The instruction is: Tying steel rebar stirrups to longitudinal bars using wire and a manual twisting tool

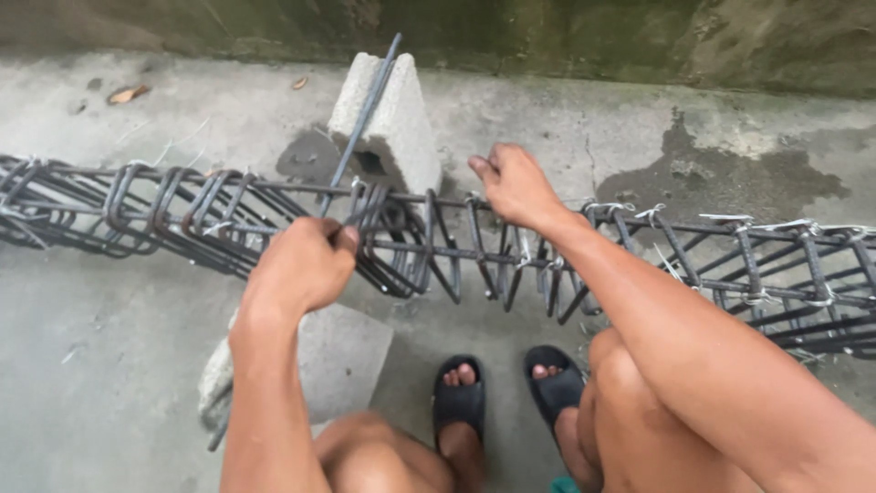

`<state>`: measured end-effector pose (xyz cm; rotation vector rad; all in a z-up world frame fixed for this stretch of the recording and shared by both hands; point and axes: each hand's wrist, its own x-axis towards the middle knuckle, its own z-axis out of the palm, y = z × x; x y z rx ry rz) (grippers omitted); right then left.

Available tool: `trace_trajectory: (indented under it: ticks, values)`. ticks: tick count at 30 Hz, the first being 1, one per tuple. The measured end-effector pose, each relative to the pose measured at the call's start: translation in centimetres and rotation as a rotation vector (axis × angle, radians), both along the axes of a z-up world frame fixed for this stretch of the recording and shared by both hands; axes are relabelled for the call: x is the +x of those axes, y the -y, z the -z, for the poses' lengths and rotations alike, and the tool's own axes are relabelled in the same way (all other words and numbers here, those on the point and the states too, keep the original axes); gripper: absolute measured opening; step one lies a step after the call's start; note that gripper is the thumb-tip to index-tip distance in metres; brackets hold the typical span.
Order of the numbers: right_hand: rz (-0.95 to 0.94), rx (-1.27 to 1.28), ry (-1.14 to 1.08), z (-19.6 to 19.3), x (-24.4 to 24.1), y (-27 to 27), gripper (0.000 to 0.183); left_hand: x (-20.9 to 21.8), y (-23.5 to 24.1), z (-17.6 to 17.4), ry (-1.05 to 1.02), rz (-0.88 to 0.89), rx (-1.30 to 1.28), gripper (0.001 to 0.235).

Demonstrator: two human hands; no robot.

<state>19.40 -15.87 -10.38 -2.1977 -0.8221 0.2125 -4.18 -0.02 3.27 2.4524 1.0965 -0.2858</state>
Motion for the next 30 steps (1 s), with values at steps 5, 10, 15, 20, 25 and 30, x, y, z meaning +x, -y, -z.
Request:
trace_trajectory:
  ticks: [5,10,15,20,25,30]
  values:
    - [0.013,0.066,-0.013,-2.6,-0.4,1.5,0.039,0.0,0.3,-0.1,-0.029,0.019,-0.053,0.049]
    - [0.101,0.428,-0.089,-6.3,0.3,3.9,0.032,1.3,0.3,3.2,0.137,0.009,0.128,0.041]
    - [0.081,0.981,-0.169,-13.6,-4.1,9.4,0.032,1.9,-0.9,6.9,0.056,0.156,0.058,0.035]
    - [0.342,0.924,0.102,-7.4,-9.6,21.4,0.016,2.5,-1.8,7.4,0.037,0.094,0.110,0.049]
    - [0.906,0.496,0.007,13.1,-15.0,36.9,0.037,2.3,-2.7,9.1,-0.071,0.067,0.098,0.061]
    - [1.127,-0.163,-0.302,26.5,-22.6,44.9,0.046,1.5,-3.2,10.7,-0.111,-0.044,0.039,0.060]
